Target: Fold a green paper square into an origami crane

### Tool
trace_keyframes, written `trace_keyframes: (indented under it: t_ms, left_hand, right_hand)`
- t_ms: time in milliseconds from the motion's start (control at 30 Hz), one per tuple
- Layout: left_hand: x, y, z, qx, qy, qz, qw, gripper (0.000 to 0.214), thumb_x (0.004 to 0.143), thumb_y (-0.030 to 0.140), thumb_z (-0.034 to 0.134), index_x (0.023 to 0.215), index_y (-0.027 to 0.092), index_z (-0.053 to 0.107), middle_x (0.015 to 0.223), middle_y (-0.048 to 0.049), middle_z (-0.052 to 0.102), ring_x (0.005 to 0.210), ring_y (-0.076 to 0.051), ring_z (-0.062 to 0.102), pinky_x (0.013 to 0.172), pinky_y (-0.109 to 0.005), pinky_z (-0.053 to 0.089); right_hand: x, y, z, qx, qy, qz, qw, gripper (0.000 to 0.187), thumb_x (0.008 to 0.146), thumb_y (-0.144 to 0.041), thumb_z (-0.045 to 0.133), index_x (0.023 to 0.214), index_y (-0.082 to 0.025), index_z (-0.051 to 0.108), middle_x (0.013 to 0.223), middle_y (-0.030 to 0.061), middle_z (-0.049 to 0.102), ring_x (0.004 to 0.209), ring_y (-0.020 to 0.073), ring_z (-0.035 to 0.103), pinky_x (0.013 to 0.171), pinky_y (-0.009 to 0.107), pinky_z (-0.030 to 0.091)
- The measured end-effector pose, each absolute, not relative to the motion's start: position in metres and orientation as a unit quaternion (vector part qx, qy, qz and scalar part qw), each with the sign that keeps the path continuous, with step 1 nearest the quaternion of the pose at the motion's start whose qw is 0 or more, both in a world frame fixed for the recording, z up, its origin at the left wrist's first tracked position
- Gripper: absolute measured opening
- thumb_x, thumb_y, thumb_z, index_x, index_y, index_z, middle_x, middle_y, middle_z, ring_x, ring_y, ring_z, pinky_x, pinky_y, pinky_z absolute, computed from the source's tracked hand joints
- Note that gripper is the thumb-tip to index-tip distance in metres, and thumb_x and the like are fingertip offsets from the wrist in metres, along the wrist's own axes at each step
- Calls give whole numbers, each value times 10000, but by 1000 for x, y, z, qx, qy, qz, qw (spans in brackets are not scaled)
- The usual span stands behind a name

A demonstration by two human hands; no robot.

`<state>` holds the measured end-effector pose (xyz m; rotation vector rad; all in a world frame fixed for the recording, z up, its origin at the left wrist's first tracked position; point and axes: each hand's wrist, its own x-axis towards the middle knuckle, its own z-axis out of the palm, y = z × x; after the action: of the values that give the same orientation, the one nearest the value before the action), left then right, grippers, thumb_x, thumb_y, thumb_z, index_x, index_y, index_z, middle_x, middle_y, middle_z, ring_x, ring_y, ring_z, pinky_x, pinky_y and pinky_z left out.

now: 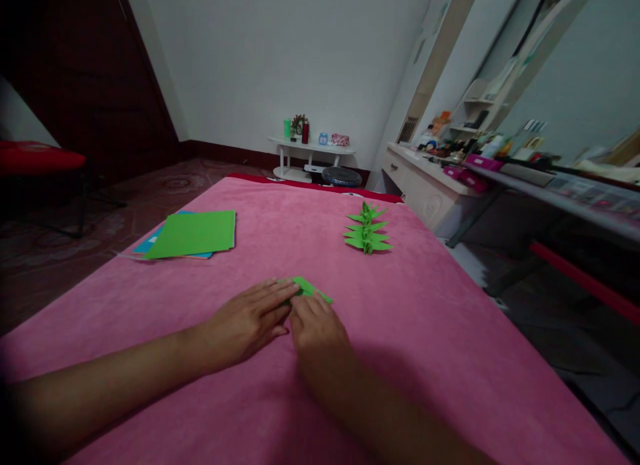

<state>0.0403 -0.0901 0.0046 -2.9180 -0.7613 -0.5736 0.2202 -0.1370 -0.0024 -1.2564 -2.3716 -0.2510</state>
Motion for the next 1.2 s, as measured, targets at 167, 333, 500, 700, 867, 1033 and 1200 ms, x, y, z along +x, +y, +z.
trace_keyframes:
  t_ms: [167,333,500,700,867,1033,1200]
  left_hand:
    - [40,-95,4,-955,-237,-165,63,399,915,335,418,1243,134,526,1366,-93,473,1287,-265,372,1074,-428,300]
    - [43,-97,11,-956,-240,-164,52,317,897,310,460,1129,124,569,1178,-101,573,1131,-246,484,1017,-410,361]
    - [42,-98,7,-958,-254,-129,27,254,912,289,421,1022,131,587,1042,-96,593,947,-219,540,880,-379,455]
    - [41,-97,10,-956,-257,-142,15,314,929,281,376,1156,127,528,1062,-99,575,972,-216,522,883,-369,444]
    - [42,-97,12,-956,-260,-134,26,335,922,301,396,1186,140,523,1038,-79,582,957,-215,520,877,-368,420]
    - [40,-100,11,-952,-273,-131,41,327,934,298,374,1204,178,514,1056,-58,597,967,-191,530,906,-364,364]
    - [38,-100,14,-953,-271,-134,8,343,928,321,381,1219,186,501,1040,-58,589,972,-197,520,869,-363,360]
  right_hand:
    - [227,-150,-10,-470,-865,-79,157,456,808,-29,367,1226,-39,549,1293,172,538,1196,237,497,1008,409,425]
    - [230,-155,1,-501,-857,-43,113,502,813,-41,361,1296,-82,494,1378,150,448,1263,232,434,1053,416,383]
    - [233,-163,13,-529,-843,-48,83,434,847,-130,388,1244,-54,546,1311,184,515,1224,265,478,1046,432,389]
    - [234,-167,19,-527,-843,-69,75,423,859,-195,406,1229,-58,560,1288,178,541,1207,273,495,1045,432,392]
    - [235,-167,17,-527,-841,-92,75,419,865,-215,403,1206,-43,575,1260,191,561,1179,281,518,1023,435,412]
    - [238,-170,14,-522,-843,-97,89,416,867,-232,413,1209,-54,570,1258,171,569,1174,268,522,1015,426,420]
    - [240,-172,15,-541,-824,-146,85,378,828,-235,495,1130,-43,615,1157,202,625,1068,299,585,949,447,460]
